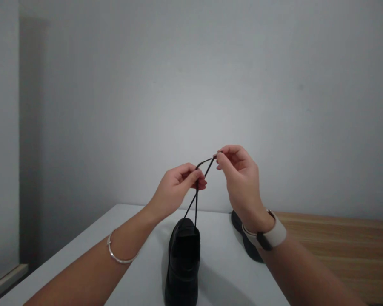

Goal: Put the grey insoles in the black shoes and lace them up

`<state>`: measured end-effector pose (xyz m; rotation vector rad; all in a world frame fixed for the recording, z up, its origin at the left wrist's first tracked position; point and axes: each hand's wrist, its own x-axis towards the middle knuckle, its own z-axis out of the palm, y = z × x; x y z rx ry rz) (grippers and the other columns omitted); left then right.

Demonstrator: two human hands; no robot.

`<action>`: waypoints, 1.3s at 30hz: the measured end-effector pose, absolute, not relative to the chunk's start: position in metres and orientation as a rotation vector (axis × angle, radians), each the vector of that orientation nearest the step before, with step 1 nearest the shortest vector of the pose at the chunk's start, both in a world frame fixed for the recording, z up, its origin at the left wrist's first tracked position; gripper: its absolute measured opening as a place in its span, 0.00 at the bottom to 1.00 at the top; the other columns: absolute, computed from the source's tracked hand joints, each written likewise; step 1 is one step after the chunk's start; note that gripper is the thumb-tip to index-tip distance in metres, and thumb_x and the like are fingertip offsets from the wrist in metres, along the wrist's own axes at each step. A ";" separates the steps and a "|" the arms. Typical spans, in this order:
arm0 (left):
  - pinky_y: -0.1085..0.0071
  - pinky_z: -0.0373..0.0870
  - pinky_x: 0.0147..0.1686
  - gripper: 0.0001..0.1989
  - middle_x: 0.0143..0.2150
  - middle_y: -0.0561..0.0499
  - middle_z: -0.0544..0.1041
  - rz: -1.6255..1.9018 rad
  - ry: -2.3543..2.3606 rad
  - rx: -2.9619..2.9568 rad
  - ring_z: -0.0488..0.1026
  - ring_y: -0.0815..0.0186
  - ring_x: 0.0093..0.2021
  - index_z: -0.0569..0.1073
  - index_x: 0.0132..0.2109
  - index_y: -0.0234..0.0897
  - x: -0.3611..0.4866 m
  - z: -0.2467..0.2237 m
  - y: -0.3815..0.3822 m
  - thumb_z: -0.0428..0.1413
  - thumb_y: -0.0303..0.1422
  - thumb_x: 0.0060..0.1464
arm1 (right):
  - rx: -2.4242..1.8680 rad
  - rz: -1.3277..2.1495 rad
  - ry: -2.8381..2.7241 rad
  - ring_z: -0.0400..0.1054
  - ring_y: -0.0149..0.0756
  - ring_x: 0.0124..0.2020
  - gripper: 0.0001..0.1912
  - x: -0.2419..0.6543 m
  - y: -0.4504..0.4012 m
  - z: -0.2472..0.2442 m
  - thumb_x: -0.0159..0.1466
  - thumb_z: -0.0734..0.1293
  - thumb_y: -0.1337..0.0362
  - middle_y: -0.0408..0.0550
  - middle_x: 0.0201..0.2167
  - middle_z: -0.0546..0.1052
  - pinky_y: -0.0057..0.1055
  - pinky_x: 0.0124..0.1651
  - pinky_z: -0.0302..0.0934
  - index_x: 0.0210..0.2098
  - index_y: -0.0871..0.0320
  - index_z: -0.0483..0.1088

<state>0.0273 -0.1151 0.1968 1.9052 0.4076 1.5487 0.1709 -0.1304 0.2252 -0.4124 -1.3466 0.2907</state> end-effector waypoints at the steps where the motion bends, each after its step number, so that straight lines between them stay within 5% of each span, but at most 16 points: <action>1: 0.68 0.71 0.37 0.10 0.30 0.50 0.74 1.540 0.351 1.768 0.73 0.67 0.32 0.73 0.36 0.33 0.023 0.196 -0.108 0.54 0.36 0.58 | -0.400 0.333 -1.285 0.68 0.28 0.33 0.05 0.178 -0.123 0.224 0.58 0.67 0.65 0.41 0.30 0.72 0.27 0.36 0.64 0.32 0.57 0.66; 4: 0.76 0.68 0.28 0.10 0.28 0.52 0.71 1.640 0.257 1.422 0.68 0.73 0.27 0.74 0.42 0.31 0.000 0.188 -0.080 0.58 0.33 0.54 | -0.364 0.602 -1.105 0.69 0.28 0.32 0.08 0.203 -0.099 0.216 0.56 0.68 0.62 0.40 0.29 0.73 0.28 0.37 0.65 0.32 0.55 0.63; 7: 0.83 0.51 0.16 0.12 0.23 0.56 0.64 1.687 0.313 1.269 0.56 0.79 0.19 0.75 0.43 0.28 -0.033 0.167 -0.048 0.59 0.31 0.52 | -0.425 0.735 -1.003 0.63 0.23 0.22 0.13 0.235 -0.076 0.197 0.52 0.71 0.62 0.37 0.26 0.71 0.20 0.23 0.57 0.33 0.55 0.64; 10: 0.82 0.42 0.13 0.13 0.19 0.60 0.58 1.722 0.538 1.230 0.47 0.80 0.16 0.75 0.41 0.28 -0.072 0.130 -0.021 0.58 0.34 0.52 | -0.538 0.662 -0.949 0.50 0.18 0.15 0.15 0.270 -0.054 0.169 0.50 0.72 0.60 0.35 0.22 0.67 0.18 0.15 0.41 0.33 0.57 0.67; 15: 0.81 0.39 0.13 0.18 0.17 0.62 0.55 1.745 0.813 1.152 0.44 0.78 0.14 0.73 0.42 0.32 -0.132 0.060 -0.001 0.59 0.41 0.49 | -0.782 0.512 -0.851 0.48 0.20 0.15 0.18 0.325 -0.024 0.112 0.46 0.72 0.56 0.36 0.20 0.65 0.20 0.15 0.40 0.33 0.59 0.69; 25: 0.76 0.49 0.20 0.19 0.19 0.59 0.66 1.507 1.201 1.696 0.54 0.72 0.18 0.68 0.42 0.36 -0.111 0.026 -0.009 0.52 0.48 0.52 | -1.133 0.342 -1.344 0.63 0.32 0.25 0.14 0.312 -0.017 0.043 0.54 0.66 0.56 0.44 0.23 0.71 0.27 0.25 0.55 0.33 0.61 0.73; 32: 0.73 0.61 0.32 0.14 0.30 0.53 0.77 0.993 1.331 2.334 0.70 0.66 0.31 0.74 0.38 0.38 -0.058 0.029 -0.033 0.48 0.41 0.58 | -1.033 0.849 -1.738 0.64 0.29 0.21 0.12 0.235 -0.032 0.015 0.59 0.61 0.58 0.45 0.26 0.74 0.27 0.24 0.58 0.37 0.60 0.67; 39: 0.70 0.62 0.41 0.11 0.39 0.50 0.79 0.764 1.443 2.636 0.73 0.62 0.41 0.76 0.39 0.41 -0.036 0.024 -0.046 0.48 0.34 0.58 | -1.066 0.751 -1.844 0.65 0.30 0.25 0.08 0.224 -0.040 0.008 0.60 0.62 0.61 0.43 0.25 0.72 0.26 0.27 0.59 0.32 0.59 0.69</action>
